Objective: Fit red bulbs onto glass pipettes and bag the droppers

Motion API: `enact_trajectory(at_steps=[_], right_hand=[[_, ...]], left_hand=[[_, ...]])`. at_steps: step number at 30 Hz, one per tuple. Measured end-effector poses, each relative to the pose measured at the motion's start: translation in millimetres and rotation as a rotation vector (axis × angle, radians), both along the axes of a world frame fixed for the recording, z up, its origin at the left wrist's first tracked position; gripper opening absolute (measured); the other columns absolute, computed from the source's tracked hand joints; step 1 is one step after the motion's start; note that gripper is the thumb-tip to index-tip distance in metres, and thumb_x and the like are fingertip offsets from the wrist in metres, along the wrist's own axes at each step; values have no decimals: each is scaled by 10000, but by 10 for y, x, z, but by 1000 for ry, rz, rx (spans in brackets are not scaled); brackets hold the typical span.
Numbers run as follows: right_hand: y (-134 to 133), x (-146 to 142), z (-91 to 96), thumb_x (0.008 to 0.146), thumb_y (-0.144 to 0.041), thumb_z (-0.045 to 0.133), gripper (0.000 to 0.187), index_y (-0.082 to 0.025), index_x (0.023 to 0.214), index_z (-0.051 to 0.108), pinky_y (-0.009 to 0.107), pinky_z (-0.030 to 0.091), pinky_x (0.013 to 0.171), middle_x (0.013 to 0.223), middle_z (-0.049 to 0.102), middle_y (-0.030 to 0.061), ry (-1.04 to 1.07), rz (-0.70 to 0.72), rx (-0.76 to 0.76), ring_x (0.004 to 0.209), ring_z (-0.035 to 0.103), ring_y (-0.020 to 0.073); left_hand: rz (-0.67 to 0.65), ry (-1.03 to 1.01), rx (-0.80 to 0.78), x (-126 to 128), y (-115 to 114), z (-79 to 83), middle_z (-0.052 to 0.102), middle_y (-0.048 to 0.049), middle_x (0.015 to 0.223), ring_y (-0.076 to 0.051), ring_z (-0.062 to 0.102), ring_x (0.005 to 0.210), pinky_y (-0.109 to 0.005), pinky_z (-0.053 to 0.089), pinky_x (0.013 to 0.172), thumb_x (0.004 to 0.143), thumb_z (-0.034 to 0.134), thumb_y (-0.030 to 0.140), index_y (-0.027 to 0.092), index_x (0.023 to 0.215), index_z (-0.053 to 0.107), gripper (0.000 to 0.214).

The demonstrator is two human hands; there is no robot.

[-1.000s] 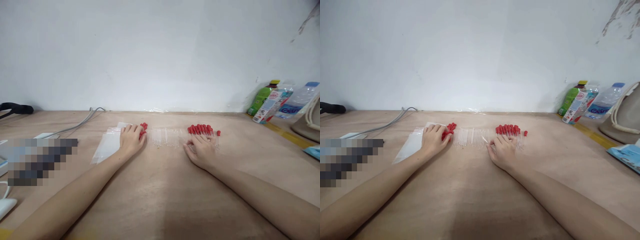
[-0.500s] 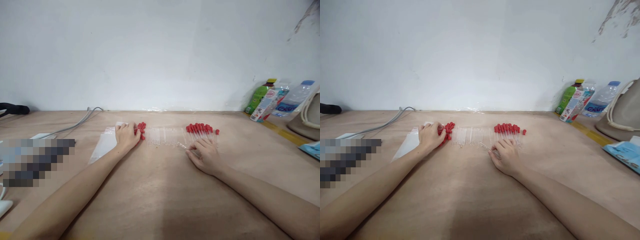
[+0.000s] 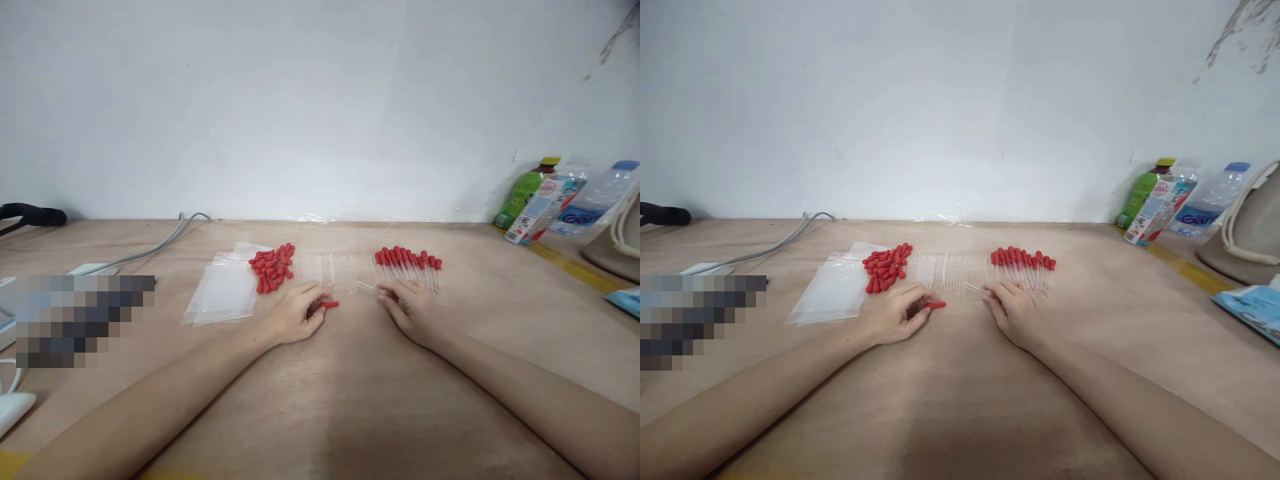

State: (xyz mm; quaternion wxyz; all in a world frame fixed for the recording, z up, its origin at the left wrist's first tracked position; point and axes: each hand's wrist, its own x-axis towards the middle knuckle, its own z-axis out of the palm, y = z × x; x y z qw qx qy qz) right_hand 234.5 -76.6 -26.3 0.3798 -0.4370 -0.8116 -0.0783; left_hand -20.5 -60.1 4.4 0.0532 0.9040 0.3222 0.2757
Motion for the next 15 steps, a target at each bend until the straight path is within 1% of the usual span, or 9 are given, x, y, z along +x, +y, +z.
enact_trajectory(at_steps=[3, 6, 8, 11, 15], right_hand=[[8, -3, 0, 857, -198, 421, 190, -197, 994, 553, 309, 368, 697, 818, 615, 36, -20, 17, 20, 715, 555, 142], [14, -28, 13, 849, -197, 425, 178, -187, 958, 565, 308, 367, 704, 821, 612, 43, -32, 27, 21, 724, 552, 142], [15, -64, 29, 843, -207, 427, 160, -177, 910, 569, 307, 365, 706, 797, 609, 43, -40, 29, 16, 701, 545, 137], [19, -137, 51, 840, -218, 425, 152, -175, 851, 570, 304, 354, 703, 754, 607, 32, -49, 42, 9, 666, 536, 128], [38, -213, 59, 849, -231, 426, 155, -180, 859, 573, 302, 342, 708, 752, 617, 27, -42, 53, 23, 666, 534, 129]], left_hand=[[-14, 10, -32, 7, 0, -13, 564, -28, 771, -134, 532, 679, -251, 437, 617, 763, 483, 149, 175, 969, 582, 230], [-5, 6, -78, 23, 33, -23, 569, -44, 844, -142, 546, 723, -261, 454, 650, 780, 536, 274, 180, 990, 613, 243], [-4, -2, -104, 47, 52, -29, 576, -43, 875, -147, 553, 763, -270, 457, 696, 787, 547, 324, 196, 951, 644, 230], [-12, -28, -119, 95, 68, -33, 595, -33, 858, -150, 557, 804, -278, 446, 747, 819, 518, 282, 207, 875, 669, 177], [-13, -82, -125, 143, 67, -29, 601, -35, 840, -151, 557, 791, -278, 441, 727, 860, 447, 273, 187, 870, 635, 206]])
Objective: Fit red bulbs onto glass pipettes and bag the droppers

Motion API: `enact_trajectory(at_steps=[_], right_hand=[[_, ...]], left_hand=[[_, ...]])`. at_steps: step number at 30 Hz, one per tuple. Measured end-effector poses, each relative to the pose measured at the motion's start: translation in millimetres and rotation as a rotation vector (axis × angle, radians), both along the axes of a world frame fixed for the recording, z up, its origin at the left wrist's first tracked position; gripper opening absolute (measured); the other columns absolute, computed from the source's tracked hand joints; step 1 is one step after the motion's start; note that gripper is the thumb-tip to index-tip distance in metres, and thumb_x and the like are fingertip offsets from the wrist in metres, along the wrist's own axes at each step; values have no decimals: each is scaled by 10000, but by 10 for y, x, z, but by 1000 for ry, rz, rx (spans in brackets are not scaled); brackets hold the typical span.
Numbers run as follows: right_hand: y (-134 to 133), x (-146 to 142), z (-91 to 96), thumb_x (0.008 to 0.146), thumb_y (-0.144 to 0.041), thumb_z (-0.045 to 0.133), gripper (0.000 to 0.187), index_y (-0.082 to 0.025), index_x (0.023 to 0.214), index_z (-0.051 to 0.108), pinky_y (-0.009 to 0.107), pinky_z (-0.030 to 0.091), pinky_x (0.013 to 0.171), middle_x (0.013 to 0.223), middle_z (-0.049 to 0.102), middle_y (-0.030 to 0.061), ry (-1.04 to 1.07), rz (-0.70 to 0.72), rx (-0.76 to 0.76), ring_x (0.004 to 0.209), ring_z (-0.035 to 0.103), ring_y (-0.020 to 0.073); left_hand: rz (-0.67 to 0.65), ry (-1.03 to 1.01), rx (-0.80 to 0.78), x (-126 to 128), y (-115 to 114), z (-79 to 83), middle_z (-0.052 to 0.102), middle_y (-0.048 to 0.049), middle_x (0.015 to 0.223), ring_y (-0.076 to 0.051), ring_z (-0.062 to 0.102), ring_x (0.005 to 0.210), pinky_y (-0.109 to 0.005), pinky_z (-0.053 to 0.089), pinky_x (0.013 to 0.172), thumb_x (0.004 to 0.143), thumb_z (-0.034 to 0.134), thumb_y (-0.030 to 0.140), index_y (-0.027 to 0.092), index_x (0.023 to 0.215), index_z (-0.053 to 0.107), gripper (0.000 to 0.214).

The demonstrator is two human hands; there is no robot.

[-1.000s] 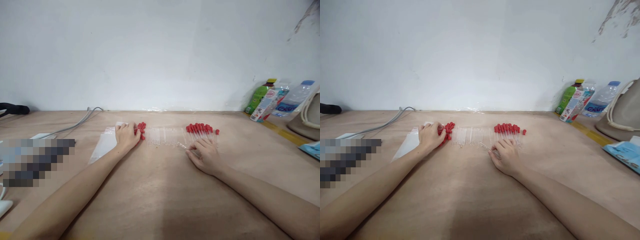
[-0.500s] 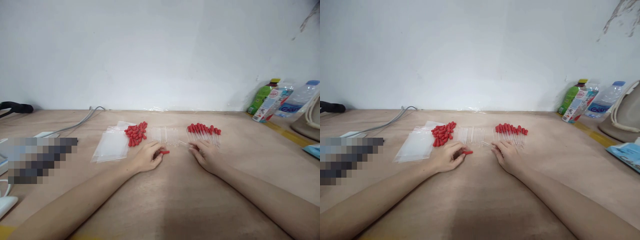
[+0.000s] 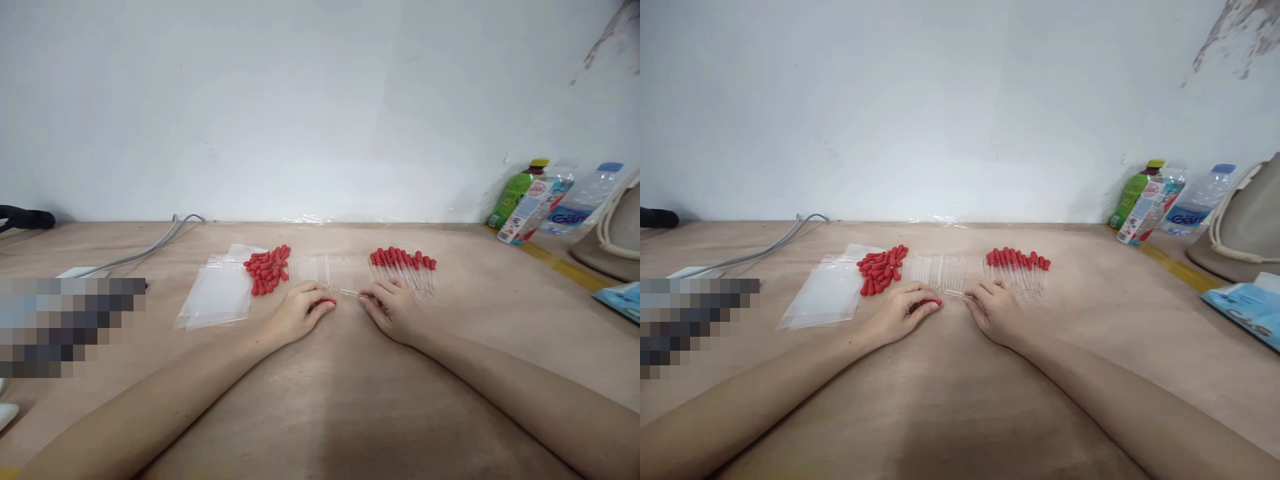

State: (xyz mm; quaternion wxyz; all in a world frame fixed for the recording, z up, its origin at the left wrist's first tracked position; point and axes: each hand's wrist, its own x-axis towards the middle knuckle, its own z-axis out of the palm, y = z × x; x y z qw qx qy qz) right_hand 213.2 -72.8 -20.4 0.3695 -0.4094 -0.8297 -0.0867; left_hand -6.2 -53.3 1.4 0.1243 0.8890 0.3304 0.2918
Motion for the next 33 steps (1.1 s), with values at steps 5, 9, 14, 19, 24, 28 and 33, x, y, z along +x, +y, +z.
enact_trajectory(at_steps=[5, 9, 14, 19, 24, 28, 33], right_hand=[[18, -13, -11, 860, -245, 418, 167, -183, 870, 573, 301, 328, 713, 741, 618, 23, 22, -3, 20, 650, 528, 122], [-7, -35, -2, 849, -237, 438, 148, -184, 865, 576, 302, 313, 714, 724, 616, 14, 48, 4, 29, 617, 507, 113], [-60, -115, 24, 842, -208, 445, 132, -179, 872, 571, 299, 296, 711, 736, 624, 3, 41, 27, 39, 590, 501, 97], [-76, -140, 37, 852, -211, 424, 150, -177, 859, 570, 295, 289, 703, 719, 619, 4, 25, 61, 23, 570, 491, 91], [-63, -108, 36, 858, -217, 417, 157, -179, 837, 568, 293, 290, 709, 689, 596, -3, -10, 110, 2, 586, 486, 92], [-29, -74, 20, 861, -221, 427, 155, -188, 856, 579, 287, 298, 707, 715, 602, -1, -19, 156, -28, 639, 515, 98], [6, -44, 21, 863, -225, 441, 164, -200, 894, 600, 292, 301, 713, 780, 633, 14, -26, 188, -89, 692, 553, 108]], left_hand=[[68, -33, -55, 13, -16, 3, 608, -25, 831, -159, 554, 778, -283, 431, 700, 882, 395, 282, 183, 894, 563, 195], [94, -26, -79, 12, -28, 20, 590, -6, 767, -148, 545, 717, -263, 417, 647, 883, 391, 278, 180, 880, 535, 174], [74, -54, -111, 19, -41, 25, 581, -3, 774, -142, 541, 717, -248, 409, 631, 882, 389, 290, 180, 849, 516, 171], [57, -113, -185, 19, -41, -6, 541, 9, 693, -128, 520, 643, -237, 407, 583, 883, 379, 306, 179, 851, 501, 179], [-6, -173, -309, 8, -36, -21, 513, 18, 669, -112, 512, 608, -226, 419, 566, 875, 396, 301, 176, 876, 499, 162], [-33, -182, -348, -6, -34, -26, 524, 10, 673, -113, 522, 613, -229, 433, 571, 866, 411, 291, 172, 873, 517, 159], [-44, -154, -335, -15, -43, -25, 541, 12, 650, -110, 525, 592, -216, 428, 544, 854, 430, 276, 171, 842, 536, 150]])
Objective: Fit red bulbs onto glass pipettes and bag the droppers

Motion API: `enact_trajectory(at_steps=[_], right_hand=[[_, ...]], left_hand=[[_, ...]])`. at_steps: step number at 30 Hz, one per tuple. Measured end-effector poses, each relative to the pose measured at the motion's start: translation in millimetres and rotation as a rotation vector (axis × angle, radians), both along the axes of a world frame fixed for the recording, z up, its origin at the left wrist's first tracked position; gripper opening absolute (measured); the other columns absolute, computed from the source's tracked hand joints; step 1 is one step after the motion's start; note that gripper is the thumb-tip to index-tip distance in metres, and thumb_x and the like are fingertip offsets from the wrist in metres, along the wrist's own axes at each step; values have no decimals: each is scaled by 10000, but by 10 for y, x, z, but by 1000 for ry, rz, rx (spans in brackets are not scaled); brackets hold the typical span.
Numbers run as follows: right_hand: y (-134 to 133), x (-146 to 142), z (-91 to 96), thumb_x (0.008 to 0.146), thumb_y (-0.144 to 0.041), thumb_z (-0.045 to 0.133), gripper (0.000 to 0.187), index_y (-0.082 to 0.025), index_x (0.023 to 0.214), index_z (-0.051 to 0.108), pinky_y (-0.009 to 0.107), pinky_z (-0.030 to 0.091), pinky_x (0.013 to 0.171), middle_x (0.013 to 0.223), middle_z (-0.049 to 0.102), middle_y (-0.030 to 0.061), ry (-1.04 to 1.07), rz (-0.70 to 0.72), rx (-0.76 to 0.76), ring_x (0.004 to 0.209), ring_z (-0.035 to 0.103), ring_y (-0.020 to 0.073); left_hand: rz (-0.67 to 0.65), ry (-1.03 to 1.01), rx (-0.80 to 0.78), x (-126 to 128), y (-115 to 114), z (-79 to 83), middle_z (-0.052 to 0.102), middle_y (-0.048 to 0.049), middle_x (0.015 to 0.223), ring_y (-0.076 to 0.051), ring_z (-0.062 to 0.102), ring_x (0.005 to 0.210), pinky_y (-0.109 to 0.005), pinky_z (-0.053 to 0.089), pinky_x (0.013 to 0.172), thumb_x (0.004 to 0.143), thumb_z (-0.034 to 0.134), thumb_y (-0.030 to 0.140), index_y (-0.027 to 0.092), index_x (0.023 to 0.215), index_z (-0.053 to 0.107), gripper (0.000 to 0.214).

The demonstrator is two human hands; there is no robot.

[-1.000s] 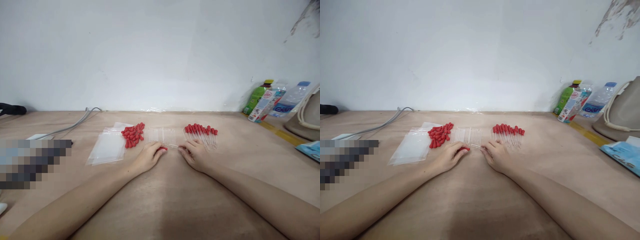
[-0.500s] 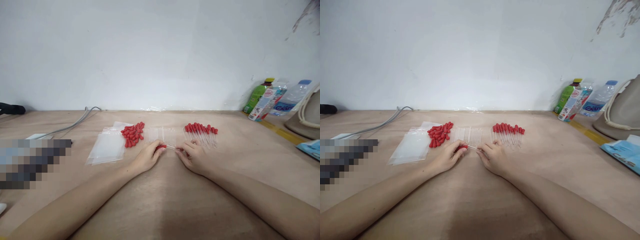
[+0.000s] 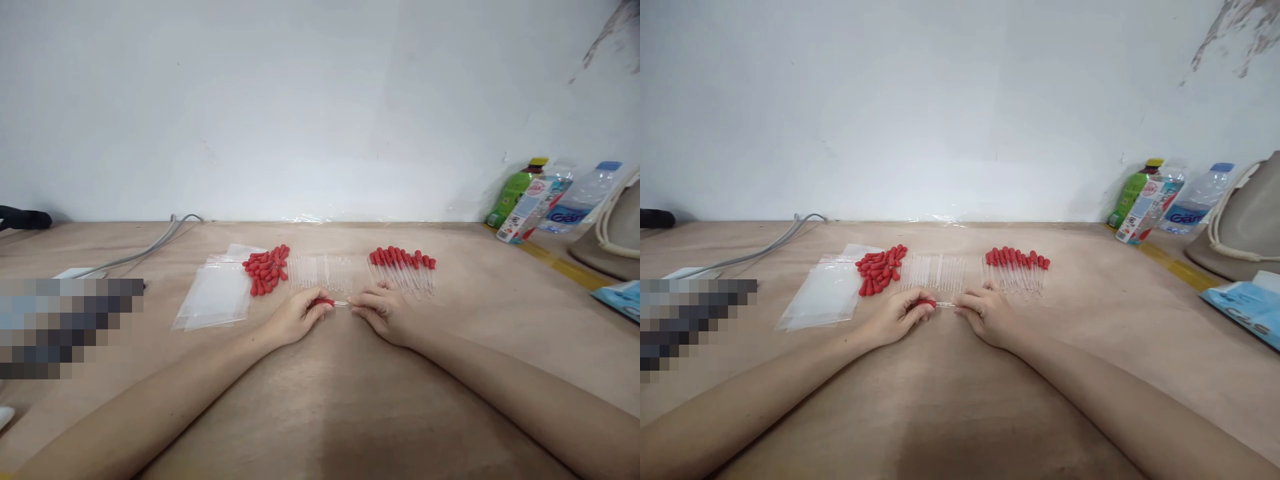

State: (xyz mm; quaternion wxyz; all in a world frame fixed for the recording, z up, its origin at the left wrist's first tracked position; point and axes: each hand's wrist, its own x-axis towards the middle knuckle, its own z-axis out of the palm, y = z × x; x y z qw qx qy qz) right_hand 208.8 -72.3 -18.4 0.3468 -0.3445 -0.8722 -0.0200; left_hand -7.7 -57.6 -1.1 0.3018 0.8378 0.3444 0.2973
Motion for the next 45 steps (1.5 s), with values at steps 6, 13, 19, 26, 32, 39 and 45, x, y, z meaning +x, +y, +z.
enact_trajectory(at_steps=[6, 13, 19, 26, 32, 39, 45], right_hand=[[-10, 9, 24, 853, -217, 460, 158, -207, 881, 614, 297, 281, 708, 776, 640, -1, -25, -18, 12, 667, 554, 100], [-77, -29, 43, 851, -211, 431, 188, -192, 859, 617, 289, 276, 658, 717, 623, 13, -39, -88, 107, 633, 537, 108], [-81, -28, 30, 860, -203, 410, 193, -186, 886, 601, 287, 288, 658, 741, 613, 24, -26, -99, 91, 665, 527, 118], [-75, -23, 18, 857, -199, 419, 182, -185, 886, 598, 295, 288, 674, 760, 622, 25, -35, -75, 92, 687, 537, 122], [-94, -65, 47, 857, -188, 405, 198, -181, 851, 603, 299, 267, 680, 721, 625, 20, -40, -65, 122, 653, 527, 116], [-98, -142, 84, 865, -201, 361, 258, -157, 772, 597, 292, 237, 656, 646, 594, 17, -95, -81, 95, 572, 466, 104], [-80, -162, 40, 871, -205, 352, 259, -147, 736, 566, 286, 232, 661, 656, 600, 13, -106, -88, 30, 559, 454, 99]], left_hand=[[-19, 57, 39, 0, -11, 8, 564, 9, 663, -113, 540, 610, -214, 435, 557, 857, 428, 289, 176, 862, 560, 175], [30, 78, 99, -2, 5, -30, 634, -10, 719, -135, 589, 649, -237, 468, 590, 847, 454, 308, 179, 864, 593, 190], [52, -69, 72, -13, 22, -73, 666, -44, 956, -161, 632, 861, -303, 509, 790, 815, 522, 300, 194, 1149, 486, 352], [29, -147, 21, -14, 7, -53, 683, -42, 935, -166, 644, 858, -318, 520, 811, 779, 573, 272, 181, 1139, 520, 375], [2, -169, -43, -9, 11, -76, 686, -44, 931, -174, 647, 855, -323, 518, 819, 756, 597, 276, 169, 1137, 535, 400], [-9, -135, -47, -15, -4, -62, 691, -36, 911, -176, 645, 861, -321, 513, 830, 747, 605, 291, 160, 1155, 529, 435], [-18, -127, -56, -18, 10, -69, 687, -45, 924, -173, 644, 863, -318, 514, 827, 756, 594, 285, 152, 1172, 513, 444]])
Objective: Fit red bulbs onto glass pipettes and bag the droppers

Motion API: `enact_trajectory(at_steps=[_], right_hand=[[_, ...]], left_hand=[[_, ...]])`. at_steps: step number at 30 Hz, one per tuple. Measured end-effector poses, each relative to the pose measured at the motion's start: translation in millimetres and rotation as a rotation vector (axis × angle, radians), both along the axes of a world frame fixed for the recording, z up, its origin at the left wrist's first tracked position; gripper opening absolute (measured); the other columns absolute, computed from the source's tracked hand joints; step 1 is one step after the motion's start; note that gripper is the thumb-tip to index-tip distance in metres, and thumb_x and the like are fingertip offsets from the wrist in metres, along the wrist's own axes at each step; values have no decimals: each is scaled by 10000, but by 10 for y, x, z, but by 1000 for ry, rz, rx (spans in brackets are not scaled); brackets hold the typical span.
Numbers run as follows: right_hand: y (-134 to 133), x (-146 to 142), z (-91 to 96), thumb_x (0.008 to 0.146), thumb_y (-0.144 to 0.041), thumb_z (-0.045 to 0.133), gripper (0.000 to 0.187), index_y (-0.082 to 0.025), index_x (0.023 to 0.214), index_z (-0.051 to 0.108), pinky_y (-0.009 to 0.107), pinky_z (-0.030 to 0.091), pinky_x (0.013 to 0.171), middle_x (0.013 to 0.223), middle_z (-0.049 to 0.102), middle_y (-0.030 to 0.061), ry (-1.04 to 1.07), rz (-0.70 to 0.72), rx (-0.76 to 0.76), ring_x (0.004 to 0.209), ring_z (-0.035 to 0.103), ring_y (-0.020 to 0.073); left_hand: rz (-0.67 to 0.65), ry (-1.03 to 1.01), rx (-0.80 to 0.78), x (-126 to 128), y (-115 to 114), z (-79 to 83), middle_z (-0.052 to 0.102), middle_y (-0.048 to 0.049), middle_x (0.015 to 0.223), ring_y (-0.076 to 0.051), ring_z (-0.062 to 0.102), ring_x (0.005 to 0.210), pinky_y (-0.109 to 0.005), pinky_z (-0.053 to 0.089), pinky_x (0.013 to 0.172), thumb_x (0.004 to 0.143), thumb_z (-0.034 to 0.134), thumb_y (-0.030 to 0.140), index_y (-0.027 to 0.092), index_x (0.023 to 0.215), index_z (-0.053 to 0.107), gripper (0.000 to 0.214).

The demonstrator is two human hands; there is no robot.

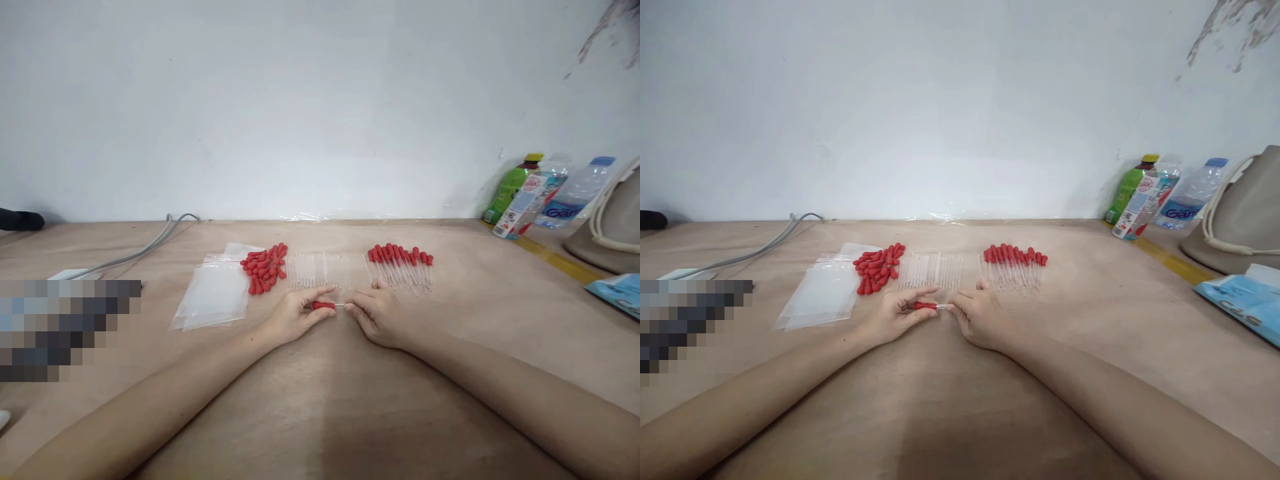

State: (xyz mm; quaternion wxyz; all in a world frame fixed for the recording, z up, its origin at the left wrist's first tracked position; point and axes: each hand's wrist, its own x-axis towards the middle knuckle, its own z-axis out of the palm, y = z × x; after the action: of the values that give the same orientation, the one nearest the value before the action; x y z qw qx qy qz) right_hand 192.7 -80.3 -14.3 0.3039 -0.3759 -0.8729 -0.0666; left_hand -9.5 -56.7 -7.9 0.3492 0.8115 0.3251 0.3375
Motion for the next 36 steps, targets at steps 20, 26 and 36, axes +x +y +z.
enact_trajectory(at_steps=[20, 26, 36], right_hand=[[321, 493, 457, 753, -269, 473, 214, -188, 684, 659, 225, 330, 554, 653, 628, 13, 112, -467, -369, 594, 523, 123], [637, 628, 486, 713, -376, 460, 299, -179, 516, 568, 237, 298, 495, 528, 569, 35, 145, -828, -445, 539, 508, 145], [676, 519, 320, 721, -431, 432, 305, -206, 590, 591, 273, 338, 556, 683, 617, 35, 19, -959, -461, 671, 554, 190]], left_hand=[[105, 186, 300, -11, 5, 7, 582, -84, 1052, -174, 586, 888, -319, 513, 761, 764, 577, 258, 183, 1210, 411, 482], [29, 279, 336, -1, 9, 52, 624, -42, 1013, -168, 588, 868, -305, 482, 769, 801, 524, 230, 203, 1019, 574, 226], [2, 254, 369, 2, 27, 22, 645, -38, 983, -157, 593, 899, -286, 475, 797, 822, 503, 247, 193, 1005, 606, 217]])
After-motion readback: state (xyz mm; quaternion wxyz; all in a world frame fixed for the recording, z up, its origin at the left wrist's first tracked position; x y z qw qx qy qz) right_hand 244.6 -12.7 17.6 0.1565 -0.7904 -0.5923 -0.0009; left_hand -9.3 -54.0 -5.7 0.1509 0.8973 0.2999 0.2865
